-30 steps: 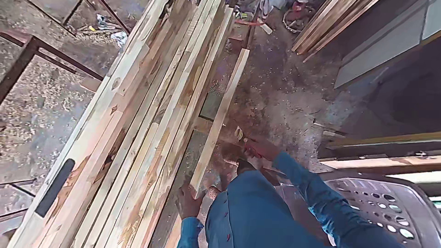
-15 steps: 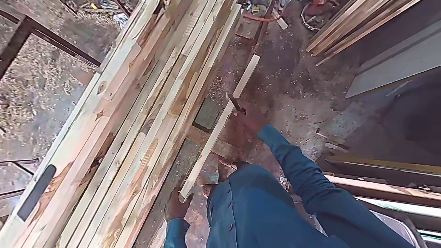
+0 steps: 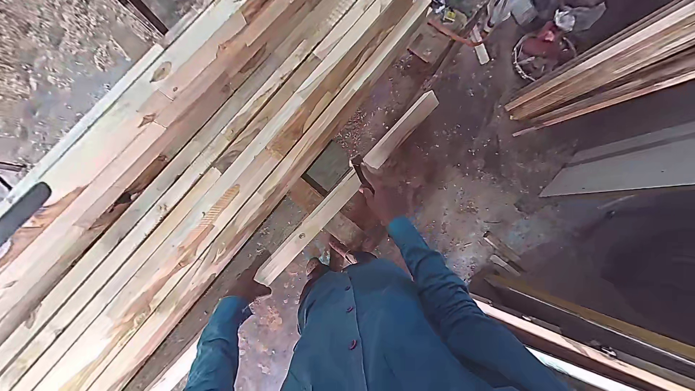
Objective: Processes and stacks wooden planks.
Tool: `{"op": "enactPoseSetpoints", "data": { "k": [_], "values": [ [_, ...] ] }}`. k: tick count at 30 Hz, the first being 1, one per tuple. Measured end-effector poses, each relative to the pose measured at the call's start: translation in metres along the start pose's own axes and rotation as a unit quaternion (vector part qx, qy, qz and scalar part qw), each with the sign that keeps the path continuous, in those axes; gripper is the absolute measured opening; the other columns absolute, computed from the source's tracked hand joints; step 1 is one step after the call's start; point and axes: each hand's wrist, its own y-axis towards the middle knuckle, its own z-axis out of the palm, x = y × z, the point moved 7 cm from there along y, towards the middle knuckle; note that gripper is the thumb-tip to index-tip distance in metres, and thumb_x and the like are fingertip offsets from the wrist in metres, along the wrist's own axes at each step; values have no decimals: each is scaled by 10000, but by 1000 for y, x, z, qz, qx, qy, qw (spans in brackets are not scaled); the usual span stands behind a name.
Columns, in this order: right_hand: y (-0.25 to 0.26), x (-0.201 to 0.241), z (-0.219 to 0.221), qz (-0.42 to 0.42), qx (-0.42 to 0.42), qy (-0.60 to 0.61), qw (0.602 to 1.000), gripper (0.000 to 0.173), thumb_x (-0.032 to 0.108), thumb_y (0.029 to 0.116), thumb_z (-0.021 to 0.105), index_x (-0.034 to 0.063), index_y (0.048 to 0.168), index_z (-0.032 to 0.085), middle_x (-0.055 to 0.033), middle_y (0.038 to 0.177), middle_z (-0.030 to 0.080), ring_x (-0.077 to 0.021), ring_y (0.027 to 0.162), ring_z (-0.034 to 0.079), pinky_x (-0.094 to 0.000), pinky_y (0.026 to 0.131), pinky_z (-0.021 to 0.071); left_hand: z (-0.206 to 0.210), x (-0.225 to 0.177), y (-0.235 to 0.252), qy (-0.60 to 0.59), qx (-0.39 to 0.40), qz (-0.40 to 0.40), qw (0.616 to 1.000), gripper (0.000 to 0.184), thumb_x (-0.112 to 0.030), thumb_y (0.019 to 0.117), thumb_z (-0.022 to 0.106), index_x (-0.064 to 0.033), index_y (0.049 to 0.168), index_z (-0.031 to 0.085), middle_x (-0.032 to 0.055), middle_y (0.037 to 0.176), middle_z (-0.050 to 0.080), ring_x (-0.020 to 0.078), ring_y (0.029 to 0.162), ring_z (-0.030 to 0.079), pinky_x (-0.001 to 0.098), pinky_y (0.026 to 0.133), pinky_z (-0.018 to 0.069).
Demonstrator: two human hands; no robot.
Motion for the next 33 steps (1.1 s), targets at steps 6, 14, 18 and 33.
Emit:
{"op": "enactPoseSetpoints", "data": {
  "k": [6,14,18,33],
  "values": [
    [-57,4,43,110,77,-61,989,693,201,1008,601,248,1634,310,-287,1422,550,-465,1170,635,-615,929,541,0,2,7,-31,-8,18,999,1215,-117,618,963,-258,1626,299,247,1394,602,433,1278,597,657,1058,470],
    [-10,31,-8,131,23,-17,991,529,218,1024,557,94,1532,472,-234,1168,697,-396,1034,704,-578,881,570,10,7,-1,-24,-53,-14,998,1092,-152,646,945,-246,1583,392,256,1379,611,480,1286,575,715,1040,438],
    [-30,55,12,149,50,-32,987,445,232,1016,591,20,1406,559,-236,1147,688,-382,1029,705,-550,878,574,5,0,-2,-53,-39,18,998,1135,-79,646,946,-249,1601,357,258,1414,584,480,1303,563,706,1047,441],
    [-88,31,-32,40,212,47,975,392,358,1105,447,22,1213,618,-148,865,634,-258,714,621,-459,672,532,24,3,-4,-56,-36,34,997,732,-116,706,938,5,1349,610,299,1322,620,478,1272,576,704,1054,424]
  ]
}}
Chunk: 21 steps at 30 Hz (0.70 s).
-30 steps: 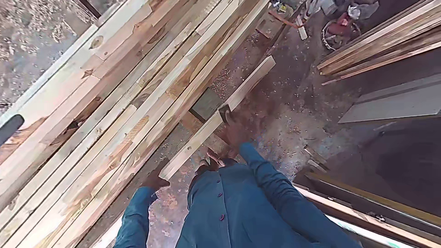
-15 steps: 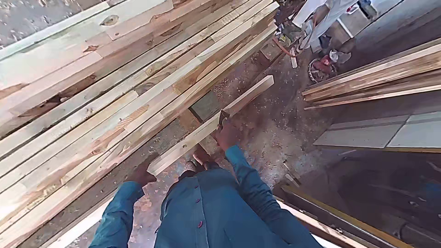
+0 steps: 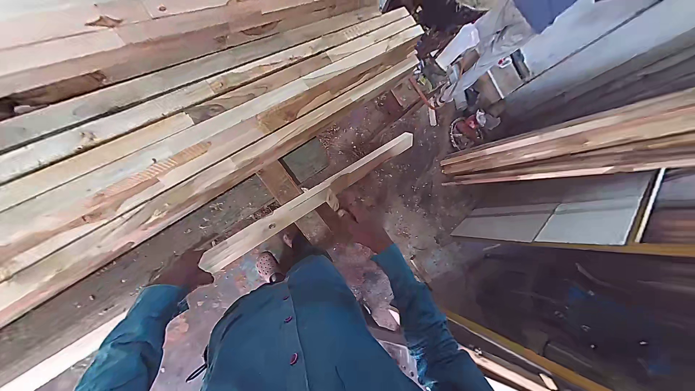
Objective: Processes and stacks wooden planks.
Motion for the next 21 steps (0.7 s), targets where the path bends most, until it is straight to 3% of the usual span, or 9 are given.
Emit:
{"op": "enactPoseSetpoints", "data": {
  "k": [2,4,6,8,10,12,17,21],
  "values": [
    [-2,10,-38,-45,3,-28,999,396,338,1115,428,-2,1154,627,-128,851,656,-223,680,633,-415,643,552,4,6,2,25,-23,-23,999,699,-184,707,939,-22,1319,641,283,1289,645,487,1247,590,729,1019,435],
    [11,17,-80,-136,-31,-101,985,315,284,1098,488,32,1132,675,-113,902,696,-218,762,671,-436,729,570,3,4,-2,12,-41,-57,997,669,-193,748,911,-39,1338,636,297,1302,635,517,1252,576,747,1011,431],
    [37,25,-115,-262,-66,-206,940,311,156,1047,556,169,1324,698,-115,1111,728,-247,983,702,-491,885,575,1,-5,-13,-36,-62,-77,994,588,-172,859,831,-14,1379,607,330,1347,595,545,1284,536,766,1046,378],
    [66,31,-134,-336,-53,-294,893,476,67,960,606,307,1363,687,-137,1215,663,-307,1128,633,-578,998,488,8,-3,-16,-56,-98,-109,988,509,-218,907,793,-45,1360,641,312,1300,635,540,1253,563,782,1057,345],
    [89,45,-135,-407,-9,-331,852,495,43,897,609,343,1267,743,-143,1185,636,-323,1147,593,-630,1075,375,9,-3,-17,-33,-130,-155,979,455,-282,899,808,-115,1305,689,241,1226,696,487,1194,612,765,1075,318],
    [101,61,-121,-479,44,-369,795,480,40,879,615,364,1196,770,-131,1126,640,-313,1116,595,-646,1122,302,8,-9,-22,-8,-153,-180,972,428,-293,888,820,-148,1275,707,212,1211,709,473,1168,633,750,1073,348],
    [131,74,-74,-572,145,-469,657,429,155,951,577,471,1195,731,-86,1189,665,-336,1241,548,-599,1169,278,10,-14,-26,-18,-175,-218,960,394,-254,863,848,-151,1222,723,244,1156,709,506,1153,618,733,1073,362],
    [141,70,-64,-635,175,-493,568,476,117,943,582,479,1223,713,-135,1157,646,-353,1184,567,-606,1150,295,21,2,-16,-9,-187,-245,951,436,-278,824,879,-191,1225,729,235,1133,716,506,1142,626,736,1061,383]
  ]
}}
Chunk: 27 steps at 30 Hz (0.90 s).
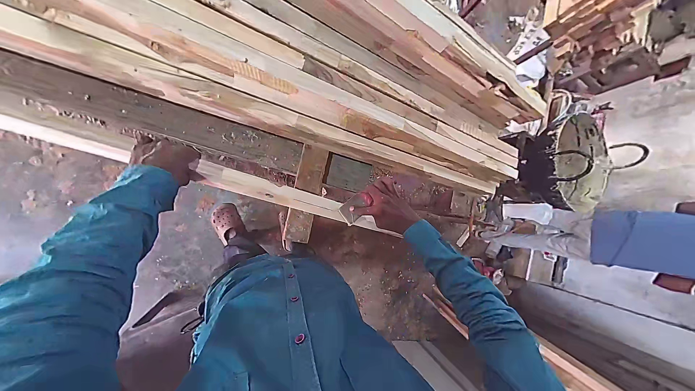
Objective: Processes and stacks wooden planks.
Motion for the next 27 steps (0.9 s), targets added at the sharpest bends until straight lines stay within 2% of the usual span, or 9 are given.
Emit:
{"op": "enactPoseSetpoints", "data": {
  "k": [10,13,15,18,19,21,23,25,27],
  "values": [
    [-48,-21,0,84,76,-103,988,531,80,858,689,425,1261,705,-203,1308,622,-418,1282,541,-666,1131,297,-1,-1,1,21,-15,-9,1000,420,-306,805,895,-214,1182,734,194,1119,728,469,1156,629,703,1086,374],
    [-68,-18,-14,174,123,-90,973,455,99,848,708,398,1189,745,-186,1289,636,-414,1271,541,-687,1145,255,-4,-1,8,24,24,-4,999,436,-324,822,879,-234,1223,732,201,1141,727,471,1133,642,728,1060,380],
    [-90,-20,-21,269,66,-3,961,417,92,829,686,364,1127,792,-170,1174,678,-402,1202,570,-696,1116,265,-2,-3,18,8,70,17,997,393,-271,860,845,-176,1225,733,211,1158,719,466,1151,638,741,1038,386],
    [-119,-10,-3,416,-75,178,889,375,108,968,597,267,1270,751,-142,1150,716,-316,1116,654,-567,1017,485,1,-8,27,5,84,100,991,390,-73,787,866,13,1135,715,251,1104,706,468,1100,658,688,941,498],
    [-122,-1,11,465,-98,217,853,380,133,1007,573,244,1347,704,-142,1161,725,-300,1112,675,-531,1003,525,-9,-17,23,24,111,107,988,434,-25,776,846,54,1173,690,278,1153,687,477,1145,639,673,966,492],
    [-112,26,42,540,-130,255,792,429,174,1038,563,193,1466,597,-177,1215,715,-325,1128,684,-531,1016,527,-50,-46,-4,115,274,30,954,524,-44,946,721,35,1427,529,263,1440,551,424,1389,494,592,1144,385],
    [-89,62,73,598,-209,264,727,473,162,1013,608,102,1480,566,-226,1253,696,-354,1113,692,-526,997,536,-55,-49,-4,132,280,36,950,488,-77,924,756,68,1356,581,293,1332,616,446,1288,572,606,1069,433],
    [-57,97,108,664,-237,248,664,528,142,1011,592,150,1532,510,-263,1427,569,-383,1245,619,-519,1037,527,-21,-29,31,107,216,123,963,501,-137,765,907,57,1170,684,267,1034,712,439,1009,696,629,871,542],
    [-29,132,121,721,-196,249,616,529,157,1027,565,168,1550,483,-289,1434,531,-394,1224,618,-506,994,548,0,-17,49,92,202,150,963,596,-159,714,948,30,1211,678,249,1086,714,431,1064,685,639,926,529]
  ]
}}
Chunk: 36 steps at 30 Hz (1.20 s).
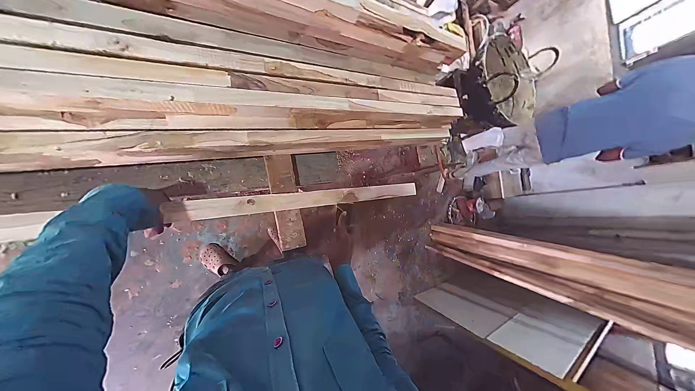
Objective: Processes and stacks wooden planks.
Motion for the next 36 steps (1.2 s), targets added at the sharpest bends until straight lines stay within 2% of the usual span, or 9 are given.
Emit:
{"op": "enactPoseSetpoints", "data": {
  "k": [6,9,18,20,23,26,29,32,36],
  "values": [
    [21,18,-105,86,16,-1,996,394,238,1061,536,3,1369,610,-257,1165,692,-416,1096,670,-601,968,520,7,5,-12,-72,-55,31,995,715,-86,704,937,11,1340,625,324,1309,617,521,1266,559,715,1032,428],
    [58,4,-129,156,34,-35,987,430,351,1074,509,16,1281,680,-265,1284,656,-441,1208,623,-640,1007,475,10,1,-23,-80,-68,18,994,714,-103,748,914,-2,1381,601,320,1399,565,523,1336,504,721,1067,397],
    [-61,148,-38,42,213,-77,973,328,285,1035,589,31,1198,718,-221,1169,706,-367,1099,679,-579,971,520,-2,-11,-55,-126,-195,45,972,602,-258,846,812,-184,1411,619,234,1383,619,477,1315,542,759,1097,309],
    [-82,152,-28,-21,242,24,970,324,247,1045,593,43,1271,704,-150,1040,736,-234,866,702,-440,807,580,-3,-3,-95,-199,-319,81,923,805,-354,798,879,-101,1483,538,318,1505,463,546,1418,388,760,1147,251],
    [-127,169,-13,-2,315,271,910,272,197,1073,507,37,1252,633,9,763,613,-39,499,478,-205,419,415,34,47,-154,-398,-456,28,795,743,-400,814,862,-26,1374,546,180,1251,643,344,1186,615,551,1024,508],
    [-162,191,-7,24,354,399,845,262,189,1089,433,70,1216,628,5,841,685,1,462,472,-145,359,363,103,110,-149,-736,-377,-78,556,559,-372,1020,648,31,1366,474,215,1104,684,289,948,712,457,847,603],
    [-187,236,9,-6,422,410,808,275,210,1081,434,80,1207,642,-12,874,688,-2,470,482,-132,365,361,131,163,-131,-893,-273,-114,339,722,-475,1024,603,-38,1539,349,224,1401,584,315,1203,641,464,990,537],
    [-202,285,35,-63,507,372,775,279,246,1065,472,102,1225,649,10,862,677,4,466,480,-139,372,386,112,201,-132,-913,-268,-87,294,617,-382,1028,612,-70,1520,408,173,1457,560,283,1294,587,457,1063,493],
    [-222,344,53,-92,535,331,772,247,226,1049,500,114,1194,665,22,858,696,9,487,499,-136,399,394,82,205,-170,-903,-269,-45,333,379,-264,1076,513,16,1325,564,150,1116,661,203,896,651,366,817,565]
  ]
}}
